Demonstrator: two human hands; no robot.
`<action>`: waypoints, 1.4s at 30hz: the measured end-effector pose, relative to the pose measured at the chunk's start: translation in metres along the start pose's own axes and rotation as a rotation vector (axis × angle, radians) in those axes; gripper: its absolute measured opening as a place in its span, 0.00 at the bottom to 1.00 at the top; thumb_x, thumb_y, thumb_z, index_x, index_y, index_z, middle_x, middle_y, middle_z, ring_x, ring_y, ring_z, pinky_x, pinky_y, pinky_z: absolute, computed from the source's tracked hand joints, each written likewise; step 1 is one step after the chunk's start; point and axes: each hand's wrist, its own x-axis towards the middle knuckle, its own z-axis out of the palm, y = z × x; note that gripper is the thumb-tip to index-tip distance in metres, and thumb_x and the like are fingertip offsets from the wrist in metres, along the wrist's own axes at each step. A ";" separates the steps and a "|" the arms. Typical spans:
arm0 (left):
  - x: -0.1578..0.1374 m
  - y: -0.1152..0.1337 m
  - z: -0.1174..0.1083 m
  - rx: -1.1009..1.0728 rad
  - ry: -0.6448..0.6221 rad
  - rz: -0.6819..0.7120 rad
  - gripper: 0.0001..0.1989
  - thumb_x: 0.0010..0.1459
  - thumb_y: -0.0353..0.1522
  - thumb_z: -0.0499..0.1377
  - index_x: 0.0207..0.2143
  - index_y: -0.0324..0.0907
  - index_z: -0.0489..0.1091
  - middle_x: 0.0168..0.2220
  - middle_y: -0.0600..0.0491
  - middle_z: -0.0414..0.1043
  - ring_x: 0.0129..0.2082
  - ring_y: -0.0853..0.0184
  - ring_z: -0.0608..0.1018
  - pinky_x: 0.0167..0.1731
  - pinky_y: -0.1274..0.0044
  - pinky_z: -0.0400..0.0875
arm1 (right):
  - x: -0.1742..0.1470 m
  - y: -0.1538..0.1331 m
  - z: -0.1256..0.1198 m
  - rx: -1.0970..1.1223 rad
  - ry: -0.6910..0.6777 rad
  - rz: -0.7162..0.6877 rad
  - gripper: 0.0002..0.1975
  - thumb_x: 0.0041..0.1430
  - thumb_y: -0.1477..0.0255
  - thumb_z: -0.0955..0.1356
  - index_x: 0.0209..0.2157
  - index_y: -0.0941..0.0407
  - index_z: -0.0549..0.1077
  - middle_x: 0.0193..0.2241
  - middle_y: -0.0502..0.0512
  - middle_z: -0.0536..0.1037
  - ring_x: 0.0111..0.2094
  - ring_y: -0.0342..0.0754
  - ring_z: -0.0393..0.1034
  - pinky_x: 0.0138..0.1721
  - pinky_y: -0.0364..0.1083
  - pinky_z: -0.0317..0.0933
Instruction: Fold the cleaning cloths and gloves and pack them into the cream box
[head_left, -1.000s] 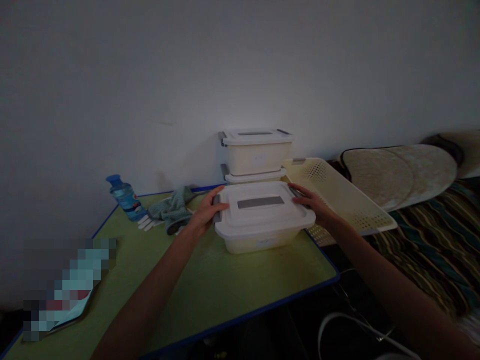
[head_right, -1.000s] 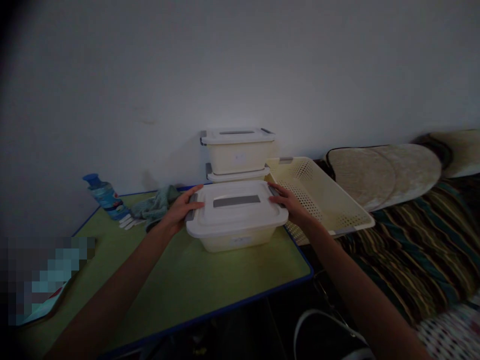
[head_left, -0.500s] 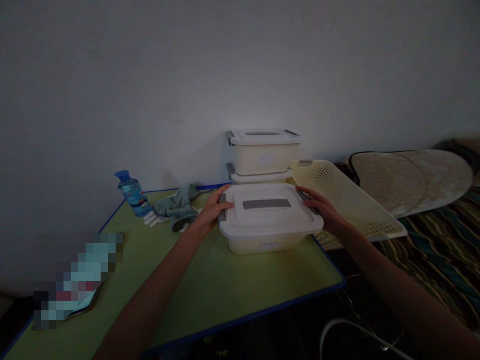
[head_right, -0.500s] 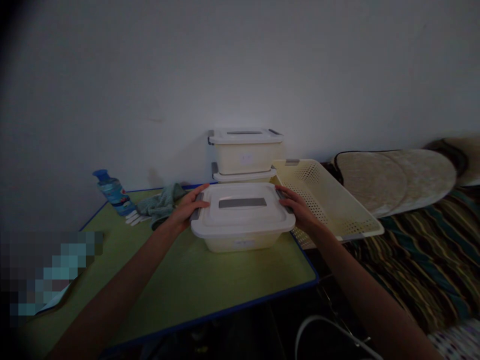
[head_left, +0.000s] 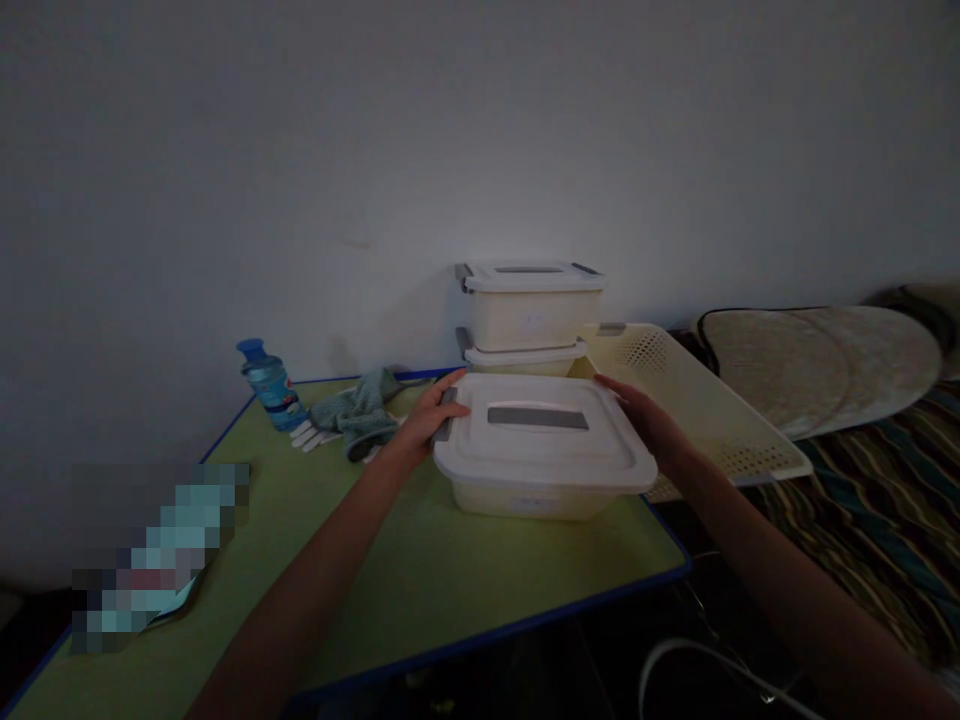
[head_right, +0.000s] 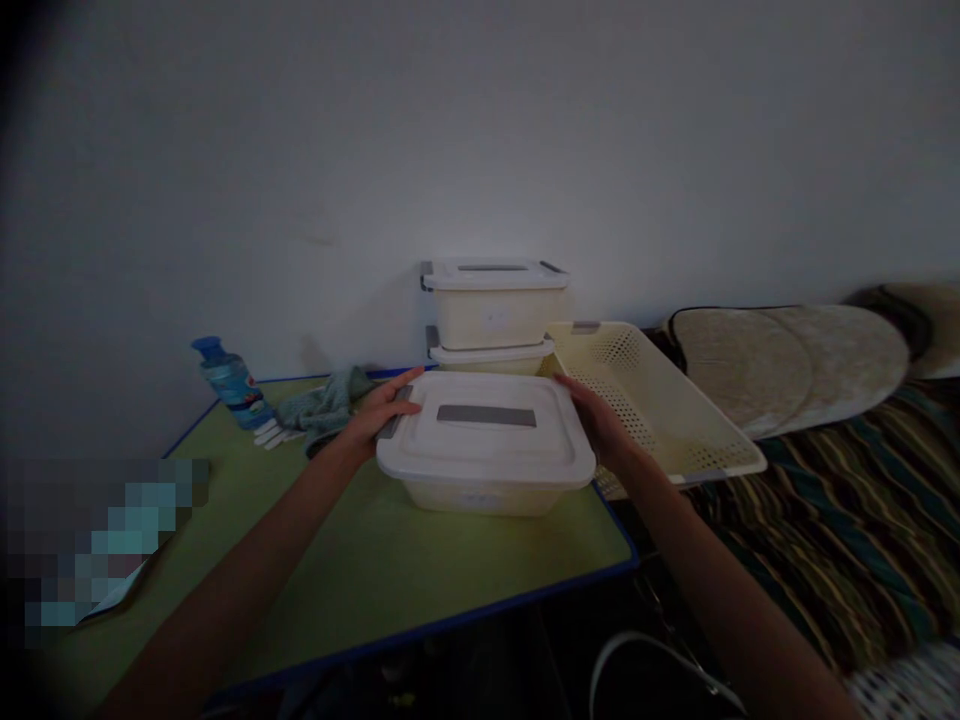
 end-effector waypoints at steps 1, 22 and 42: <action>0.000 -0.001 0.000 0.006 -0.019 0.005 0.39 0.34 0.25 0.62 0.53 0.42 0.60 0.43 0.52 0.69 0.31 0.70 0.71 0.29 0.81 0.66 | 0.000 -0.001 0.002 -0.089 -0.012 -0.014 0.25 0.44 0.63 0.70 0.47 0.52 0.70 0.47 0.53 0.73 0.43 0.55 0.70 0.40 0.52 0.67; 0.015 -0.021 -0.050 -0.072 -0.329 -0.094 0.31 0.47 0.36 0.60 0.55 0.46 0.57 0.52 0.50 0.66 0.51 0.58 0.68 0.50 0.68 0.59 | 0.000 0.000 -0.003 -0.383 -0.027 -0.123 0.32 0.43 0.59 0.70 0.52 0.51 0.66 0.51 0.54 0.70 0.48 0.57 0.66 0.45 0.53 0.65; -0.019 0.035 -0.063 0.890 -0.485 0.167 0.50 0.33 0.39 0.69 0.59 0.44 0.51 0.63 0.48 0.40 0.63 0.56 0.45 0.60 0.66 0.38 | -0.078 0.014 -0.048 -0.637 -0.154 -0.286 0.40 0.40 0.54 0.71 0.56 0.50 0.60 0.58 0.52 0.57 0.59 0.58 0.49 0.59 0.59 0.42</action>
